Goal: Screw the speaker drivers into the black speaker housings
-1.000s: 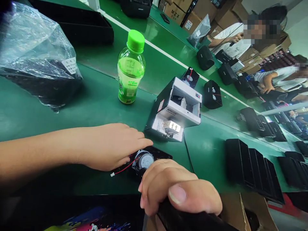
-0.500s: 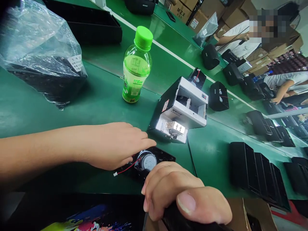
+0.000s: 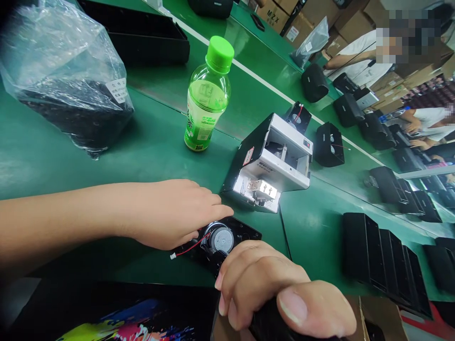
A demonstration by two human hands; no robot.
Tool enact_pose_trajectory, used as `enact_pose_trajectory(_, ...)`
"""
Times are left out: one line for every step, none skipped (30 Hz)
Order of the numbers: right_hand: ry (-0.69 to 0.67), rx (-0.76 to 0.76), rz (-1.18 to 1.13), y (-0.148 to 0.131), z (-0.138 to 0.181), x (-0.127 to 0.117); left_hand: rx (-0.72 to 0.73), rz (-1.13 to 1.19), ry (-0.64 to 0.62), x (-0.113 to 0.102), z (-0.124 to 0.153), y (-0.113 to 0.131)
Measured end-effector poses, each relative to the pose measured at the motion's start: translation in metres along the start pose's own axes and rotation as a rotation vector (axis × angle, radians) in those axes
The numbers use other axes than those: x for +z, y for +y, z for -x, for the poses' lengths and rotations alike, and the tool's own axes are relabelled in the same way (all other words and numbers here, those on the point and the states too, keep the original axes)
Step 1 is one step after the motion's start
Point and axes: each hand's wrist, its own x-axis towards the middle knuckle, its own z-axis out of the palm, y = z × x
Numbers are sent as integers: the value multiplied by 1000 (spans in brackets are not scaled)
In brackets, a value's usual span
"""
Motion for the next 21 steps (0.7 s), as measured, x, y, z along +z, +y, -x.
enact_pose_trajectory(30,-32,11,0,-1,4,-3,1,-4,0,0,0)
enact_pose_trajectory(78,-63,14,0,-3,11,-4,5,-9,-1,0,0)
enact_pose_trajectory(131,-91,10,1,-4,18,-3,9,-13,-1,0,0)
enact_pose_trajectory(170,-116,-1,2,-5,24,0,14,-18,-1,-1,-1)
enact_pose_trajectory(170,-132,-11,3,-7,29,1,19,-25,-2,-1,-1)
enact_pose_trajectory(144,-135,-18,4,-7,31,3,24,-31,-2,-1,-1)
enact_pose_trajectory(120,-130,-23,5,-7,31,4,29,-35,-2,-1,-2)
enact_pose_trajectory(88,-124,-25,6,-7,29,4,34,-36,-3,-1,-2)
enact_pose_trajectory(42,-114,-23,6,-7,26,3,37,-35,-3,-1,-2)
enact_pose_trajectory(10,-107,-17,6,-6,23,5,40,-34,-3,-1,-2)
enact_pose_trajectory(0,-100,-9,6,-5,20,7,40,-33,-3,-1,-2)
enact_pose_trajectory(0,-98,-1,6,-5,19,9,38,-31,-2,-1,-2)
enact_pose_trajectory(9,-101,5,6,-4,18,10,35,-29,-2,-1,-1)
enact_pose_trajectory(26,-109,5,6,-4,17,10,33,-28,-2,-1,-1)
enact_pose_trajectory(47,-121,0,5,-5,16,8,30,-29,-2,-1,-1)
enact_pose_trajectory(59,-139,-11,5,-5,15,7,27,-32,-2,-1,0)
enact_pose_trajectory(45,-150,-18,4,-6,13,7,26,-36,-3,-1,0)
enact_pose_trajectory(16,-147,-17,3,-6,10,7,25,-38,-3,-1,0)
enact_pose_trajectory(-16,-134,-8,3,-5,8,7,26,-39,-3,0,-1)
enact_pose_trajectory(-57,-112,8,2,-4,6,8,28,-41,-4,0,-1)
enact_pose_trajectory(-88,-70,37,3,-1,6,8,32,-41,-4,1,-1)
